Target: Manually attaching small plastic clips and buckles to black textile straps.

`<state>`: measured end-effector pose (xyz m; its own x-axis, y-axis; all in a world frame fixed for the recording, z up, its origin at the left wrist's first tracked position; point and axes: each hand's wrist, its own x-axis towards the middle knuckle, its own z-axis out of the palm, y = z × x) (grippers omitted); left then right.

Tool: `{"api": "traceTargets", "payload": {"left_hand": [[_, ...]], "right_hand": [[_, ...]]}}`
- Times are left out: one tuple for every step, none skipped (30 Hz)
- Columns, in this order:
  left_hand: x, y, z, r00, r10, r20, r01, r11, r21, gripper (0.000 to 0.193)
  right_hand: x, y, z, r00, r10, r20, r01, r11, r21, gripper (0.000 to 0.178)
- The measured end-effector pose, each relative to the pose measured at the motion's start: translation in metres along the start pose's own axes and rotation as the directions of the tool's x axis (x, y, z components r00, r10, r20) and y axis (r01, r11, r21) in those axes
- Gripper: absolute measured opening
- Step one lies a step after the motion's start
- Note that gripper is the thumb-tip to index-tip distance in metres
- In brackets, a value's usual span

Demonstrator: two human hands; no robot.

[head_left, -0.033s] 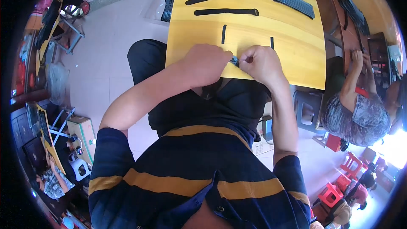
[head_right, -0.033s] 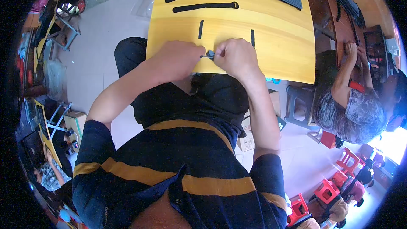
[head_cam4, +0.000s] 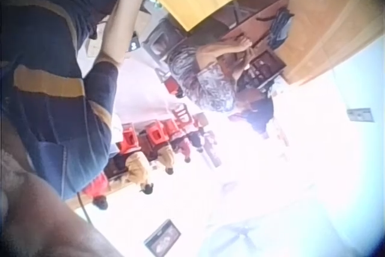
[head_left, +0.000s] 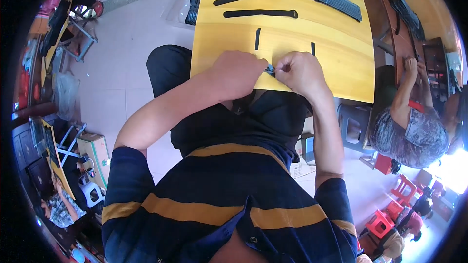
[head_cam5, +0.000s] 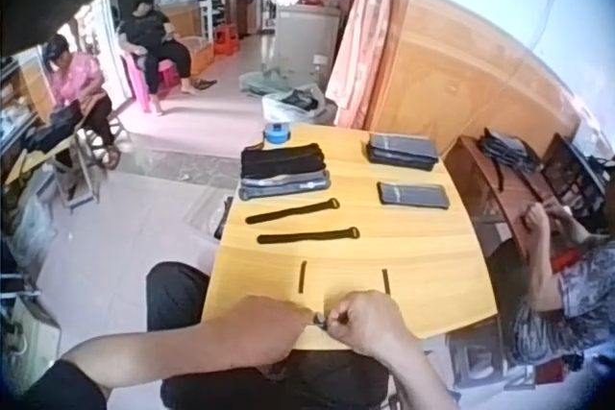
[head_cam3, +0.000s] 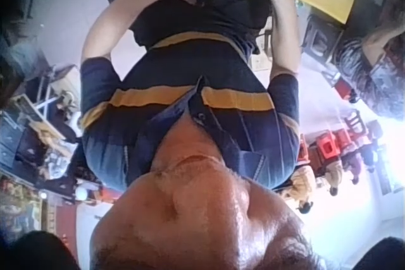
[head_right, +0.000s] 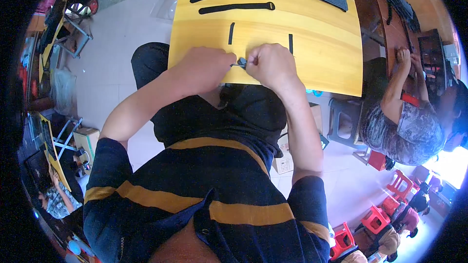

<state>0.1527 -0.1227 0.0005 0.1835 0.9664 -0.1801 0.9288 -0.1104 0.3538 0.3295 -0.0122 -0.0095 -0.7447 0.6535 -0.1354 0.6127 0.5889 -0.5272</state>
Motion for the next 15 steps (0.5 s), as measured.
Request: {"api": "traceTargets", "payload": {"left_hand": [[0.000,0.000,-0.001,1.000,-0.001,-0.001,0.001,1.000,-0.001,0.012],[0.000,0.000,-0.001,1.000,-0.002,0.013,0.001,1.000,0.011,0.012],[0.000,0.000,-0.002,1.000,-0.002,0.027,0.002,1.000,0.022,0.012],[-0.001,0.000,-0.002,1.000,-0.004,0.025,0.004,1.000,0.022,0.012],[-0.001,0.000,-0.002,1.000,-0.005,0.029,0.004,1.000,0.023,0.012],[-0.001,0.000,-0.003,0.999,-0.005,0.033,0.005,1.000,0.024,0.012],[-0.002,-0.001,-0.003,1.000,-0.007,0.030,0.007,1.000,0.024,0.012],[-0.004,-0.001,-0.003,1.000,-0.014,0.022,0.013,1.000,0.027,0.012],[-0.005,-0.001,-0.003,1.000,-0.021,0.015,0.020,0.999,0.030,0.013],[-0.009,-0.001,-0.005,1.000,-0.021,0.013,0.021,0.999,0.029,0.013],[-0.015,-0.001,-0.009,0.999,-0.047,-0.006,0.047,0.998,0.030,0.013],[-0.019,-0.004,-0.011,0.997,-0.072,-0.024,0.073,0.997,0.032,0.014],[-0.024,-0.010,-0.009,0.997,-0.070,-0.028,0.071,0.997,0.031,0.014],[-0.029,-0.019,-0.003,0.990,-0.112,-0.085,0.115,0.993,0.024,0.015],[-0.033,-0.026,0.003,0.978,-0.153,-0.140,0.156,0.988,0.014,0.017]], "right_hand": [[0.001,-0.002,-0.001,0.999,-0.040,0.024,0.041,0.998,-0.039,0.006],[0.003,-0.004,-0.002,0.996,-0.078,0.050,0.082,0.994,-0.077,0.006],[0.005,-0.005,-0.003,0.996,-0.078,0.051,0.082,0.994,-0.077,0.006],[0.007,-0.006,-0.005,0.990,-0.107,0.087,0.117,0.986,-0.119,0.007],[0.008,-0.008,-0.005,0.983,-0.135,0.125,0.154,0.975,-0.159,0.007],[0.008,-0.008,-0.003,0.983,-0.137,0.126,0.156,0.975,-0.160,0.007],[0.009,-0.007,0.000,0.979,-0.156,0.131,0.184,0.953,-0.240,0.006],[0.010,-0.007,0.001,0.975,-0.175,0.137,0.210,0.924,-0.319,0.007],[0.010,-0.008,0.000,0.974,-0.177,0.138,0.213,0.923,-0.319,0.007],[0.008,-0.007,-0.001,0.975,-0.191,0.117,0.219,0.920,-0.326,0.007],[0.006,-0.006,-0.002,0.974,-0.204,0.096,0.225,0.916,-0.333,0.008],[0.006,0.000,-0.003,0.974,-0.204,0.097,0.225,0.915,-0.334,0.008],[0.005,0.006,-0.004,0.971,-0.231,0.059,0.238,0.941,-0.240,0.007],[0.006,0.010,-0.004,0.966,-0.258,0.021,0.258,0.956,-0.138,0.007],[0.005,0.010,-0.005,0.965,-0.262,0.021,0.262,0.955,-0.138,0.007]]}}
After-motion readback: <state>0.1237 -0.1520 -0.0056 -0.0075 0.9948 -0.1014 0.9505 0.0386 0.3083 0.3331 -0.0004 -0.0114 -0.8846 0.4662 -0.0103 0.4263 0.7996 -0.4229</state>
